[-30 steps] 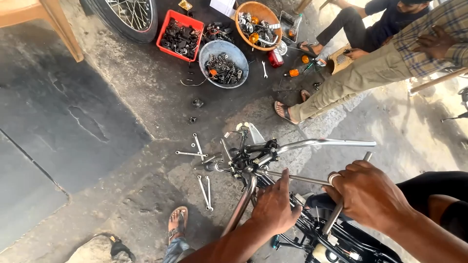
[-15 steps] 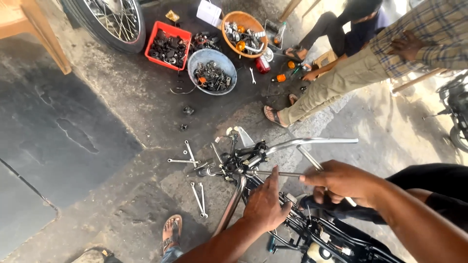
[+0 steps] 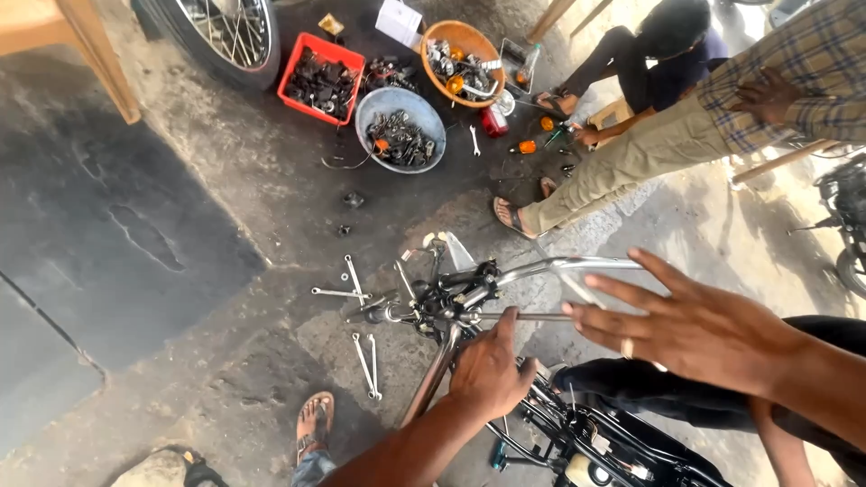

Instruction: Repairing or assembling the handlebar and front fork assembly of a motorcycle.

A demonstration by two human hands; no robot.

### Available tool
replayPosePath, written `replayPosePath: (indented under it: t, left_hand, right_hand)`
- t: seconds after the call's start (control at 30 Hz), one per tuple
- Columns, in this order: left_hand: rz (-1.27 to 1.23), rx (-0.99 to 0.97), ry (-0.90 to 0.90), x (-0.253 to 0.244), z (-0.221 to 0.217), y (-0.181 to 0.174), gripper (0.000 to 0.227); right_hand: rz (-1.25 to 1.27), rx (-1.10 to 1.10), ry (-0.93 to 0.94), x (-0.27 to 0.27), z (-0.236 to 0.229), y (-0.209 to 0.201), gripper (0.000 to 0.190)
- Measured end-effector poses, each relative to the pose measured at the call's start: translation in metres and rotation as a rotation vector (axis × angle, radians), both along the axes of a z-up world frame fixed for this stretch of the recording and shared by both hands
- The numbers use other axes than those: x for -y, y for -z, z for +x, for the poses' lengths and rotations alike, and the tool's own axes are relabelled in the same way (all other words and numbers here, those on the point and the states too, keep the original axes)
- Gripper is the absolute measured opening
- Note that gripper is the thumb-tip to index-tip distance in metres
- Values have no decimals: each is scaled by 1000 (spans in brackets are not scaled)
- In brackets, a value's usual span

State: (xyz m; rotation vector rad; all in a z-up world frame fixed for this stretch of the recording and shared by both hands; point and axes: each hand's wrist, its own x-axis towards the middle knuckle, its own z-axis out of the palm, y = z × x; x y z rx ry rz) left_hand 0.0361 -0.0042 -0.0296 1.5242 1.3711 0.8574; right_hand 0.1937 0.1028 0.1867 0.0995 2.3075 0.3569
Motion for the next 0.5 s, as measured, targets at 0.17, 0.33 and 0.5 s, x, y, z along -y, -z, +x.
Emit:
replayPosePath:
  t: [0.17, 0.33, 0.5]
  left_hand:
    - [-48, 27, -26, 0, -7, -6, 80]
    - [-191, -6, 54, -3, -17, -31, 85]
    - [-228, 38, 86, -2, -10, -27, 85]
  right_hand:
    - [93, 151, 85, -6, -21, 12, 65]
    - [150, 273, 602, 24, -77, 5, 32]
    - [-256, -401, 922, -34, 96, 111, 37]
